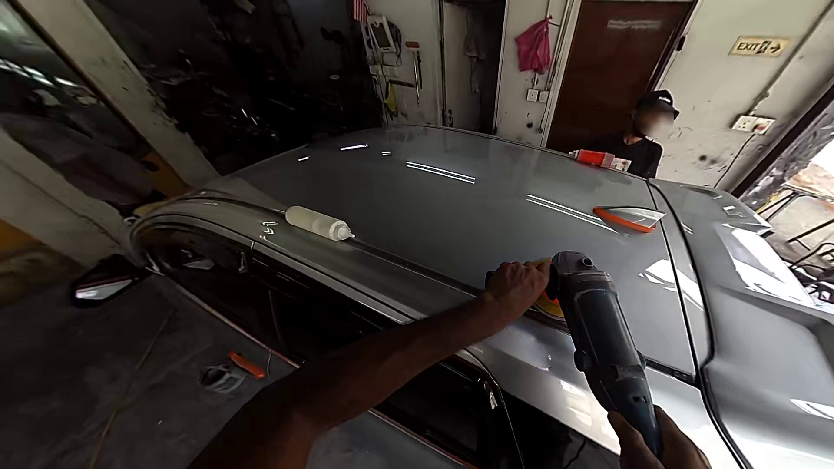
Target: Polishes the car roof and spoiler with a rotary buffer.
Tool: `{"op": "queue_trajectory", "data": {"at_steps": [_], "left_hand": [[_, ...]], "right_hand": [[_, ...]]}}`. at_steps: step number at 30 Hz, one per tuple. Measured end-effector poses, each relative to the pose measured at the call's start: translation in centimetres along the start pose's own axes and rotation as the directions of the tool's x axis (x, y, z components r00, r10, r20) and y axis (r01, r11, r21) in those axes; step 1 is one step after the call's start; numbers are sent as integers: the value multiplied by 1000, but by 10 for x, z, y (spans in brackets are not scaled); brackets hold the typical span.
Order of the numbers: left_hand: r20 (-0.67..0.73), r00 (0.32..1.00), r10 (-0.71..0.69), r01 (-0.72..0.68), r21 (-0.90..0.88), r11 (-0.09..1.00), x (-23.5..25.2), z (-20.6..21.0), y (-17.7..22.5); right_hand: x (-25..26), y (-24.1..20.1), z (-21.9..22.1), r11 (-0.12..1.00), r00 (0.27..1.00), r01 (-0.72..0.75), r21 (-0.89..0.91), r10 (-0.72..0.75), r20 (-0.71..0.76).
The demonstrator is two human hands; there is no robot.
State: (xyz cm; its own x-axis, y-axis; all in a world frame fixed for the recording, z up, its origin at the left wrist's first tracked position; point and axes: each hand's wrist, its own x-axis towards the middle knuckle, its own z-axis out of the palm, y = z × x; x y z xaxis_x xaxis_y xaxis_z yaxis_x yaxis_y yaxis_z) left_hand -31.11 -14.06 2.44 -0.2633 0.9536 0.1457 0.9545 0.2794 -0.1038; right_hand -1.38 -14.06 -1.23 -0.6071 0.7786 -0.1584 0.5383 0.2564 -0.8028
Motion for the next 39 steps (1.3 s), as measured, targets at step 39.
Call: {"op": "queue_trajectory", "data": {"at_steps": [39], "left_hand": [[-71, 954, 292, -297, -77, 952, 159, -2, 141]], "right_hand": [[30, 55, -96, 949, 958, -99, 299, 173, -230]]}}
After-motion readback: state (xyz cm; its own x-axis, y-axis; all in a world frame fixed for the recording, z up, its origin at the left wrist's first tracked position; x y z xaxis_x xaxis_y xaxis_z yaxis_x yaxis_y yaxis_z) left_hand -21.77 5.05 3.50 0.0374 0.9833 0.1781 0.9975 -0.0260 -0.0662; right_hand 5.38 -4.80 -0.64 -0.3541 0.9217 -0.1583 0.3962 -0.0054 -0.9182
